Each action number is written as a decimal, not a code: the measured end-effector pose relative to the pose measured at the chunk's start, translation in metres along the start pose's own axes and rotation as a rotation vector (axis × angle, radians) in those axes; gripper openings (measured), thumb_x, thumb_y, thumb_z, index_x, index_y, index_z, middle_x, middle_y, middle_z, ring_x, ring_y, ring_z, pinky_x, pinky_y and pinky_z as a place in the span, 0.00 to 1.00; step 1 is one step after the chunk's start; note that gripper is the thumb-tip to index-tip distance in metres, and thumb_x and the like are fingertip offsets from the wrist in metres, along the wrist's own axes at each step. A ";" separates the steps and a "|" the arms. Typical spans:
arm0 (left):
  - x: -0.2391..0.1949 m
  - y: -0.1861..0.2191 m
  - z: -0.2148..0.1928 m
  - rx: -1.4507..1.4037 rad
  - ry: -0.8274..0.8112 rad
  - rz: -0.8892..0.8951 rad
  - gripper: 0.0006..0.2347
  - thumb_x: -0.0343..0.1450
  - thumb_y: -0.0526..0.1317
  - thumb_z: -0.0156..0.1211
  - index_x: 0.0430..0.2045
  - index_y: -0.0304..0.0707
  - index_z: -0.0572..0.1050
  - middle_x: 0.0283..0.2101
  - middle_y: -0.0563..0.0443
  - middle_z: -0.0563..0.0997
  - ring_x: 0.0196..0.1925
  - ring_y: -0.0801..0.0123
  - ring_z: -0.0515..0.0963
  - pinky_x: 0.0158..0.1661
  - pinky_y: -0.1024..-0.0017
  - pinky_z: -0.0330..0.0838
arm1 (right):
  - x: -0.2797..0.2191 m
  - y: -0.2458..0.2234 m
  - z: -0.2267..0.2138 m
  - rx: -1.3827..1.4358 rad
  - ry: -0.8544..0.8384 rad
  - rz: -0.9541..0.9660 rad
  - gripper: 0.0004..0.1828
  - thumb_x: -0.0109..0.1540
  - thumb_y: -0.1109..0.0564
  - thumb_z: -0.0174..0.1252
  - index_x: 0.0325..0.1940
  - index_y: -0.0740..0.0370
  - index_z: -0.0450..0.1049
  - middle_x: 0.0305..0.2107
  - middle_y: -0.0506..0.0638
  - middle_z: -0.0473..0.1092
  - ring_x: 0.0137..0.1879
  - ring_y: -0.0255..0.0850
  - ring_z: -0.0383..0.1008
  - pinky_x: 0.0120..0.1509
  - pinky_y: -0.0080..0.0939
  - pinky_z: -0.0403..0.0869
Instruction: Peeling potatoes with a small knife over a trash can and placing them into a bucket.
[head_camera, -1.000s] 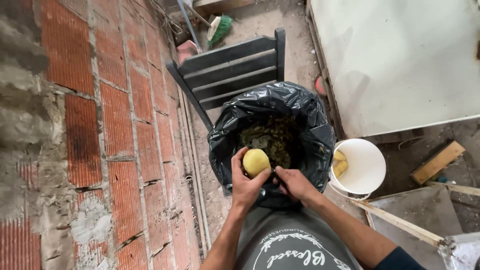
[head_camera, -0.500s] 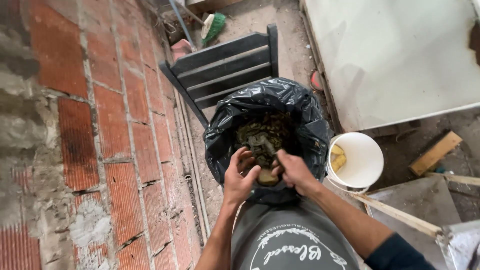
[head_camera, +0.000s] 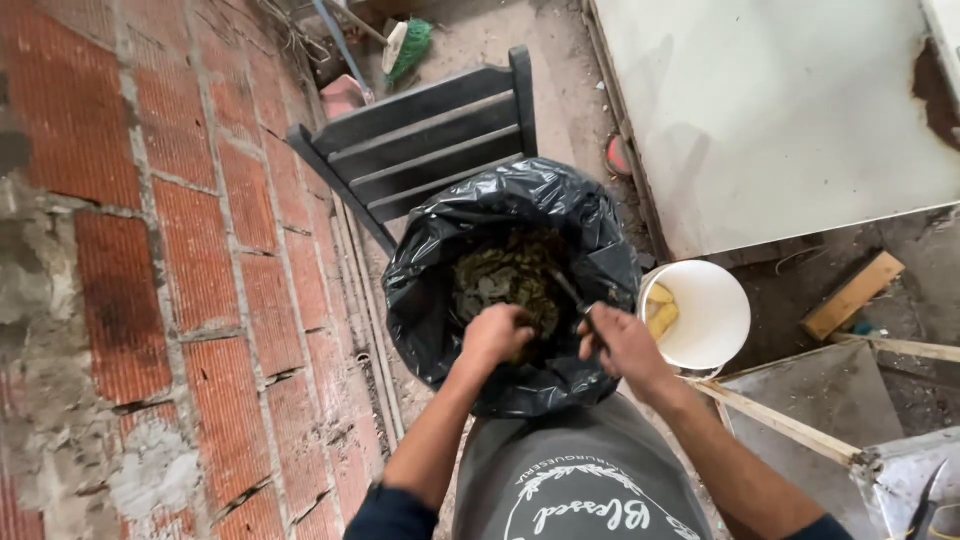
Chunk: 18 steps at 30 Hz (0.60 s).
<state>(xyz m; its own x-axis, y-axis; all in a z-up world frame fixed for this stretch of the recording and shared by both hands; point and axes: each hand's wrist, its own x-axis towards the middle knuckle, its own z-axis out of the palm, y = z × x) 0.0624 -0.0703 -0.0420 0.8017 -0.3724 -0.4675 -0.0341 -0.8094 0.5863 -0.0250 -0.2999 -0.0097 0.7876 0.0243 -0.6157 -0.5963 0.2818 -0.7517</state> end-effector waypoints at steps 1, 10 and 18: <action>0.021 -0.029 0.043 -0.001 0.000 0.003 0.17 0.64 0.45 0.68 0.44 0.40 0.82 0.46 0.40 0.83 0.49 0.50 0.82 0.49 0.56 0.76 | -0.002 0.009 0.000 -0.001 0.002 -0.002 0.26 0.71 0.39 0.45 0.38 0.64 0.74 0.19 0.50 0.73 0.14 0.28 0.56 0.17 0.31 0.54; 0.112 -0.161 0.219 0.530 -0.273 0.053 0.13 0.73 0.45 0.52 0.44 0.47 0.83 0.50 0.48 0.84 0.50 0.55 0.84 0.46 0.55 0.80 | -0.006 0.026 -0.028 -0.313 -0.006 -0.058 0.28 0.68 0.37 0.46 0.33 0.63 0.76 0.18 0.48 0.75 0.25 0.33 0.72 0.34 0.34 0.69; 0.087 -0.159 0.202 0.497 -0.211 0.136 0.12 0.72 0.46 0.53 0.42 0.45 0.82 0.47 0.45 0.84 0.48 0.52 0.83 0.45 0.53 0.79 | 0.077 0.139 -0.112 -0.245 -0.032 0.147 0.26 0.65 0.36 0.53 0.33 0.61 0.79 0.19 0.44 0.74 0.26 0.31 0.69 0.34 0.33 0.67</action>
<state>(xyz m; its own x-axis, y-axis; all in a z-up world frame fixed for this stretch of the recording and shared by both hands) 0.0171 -0.0660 -0.3093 0.6350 -0.5303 -0.5618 -0.4475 -0.8453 0.2920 -0.0646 -0.3666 -0.1879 0.6920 0.0793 -0.7176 -0.7212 0.0328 -0.6919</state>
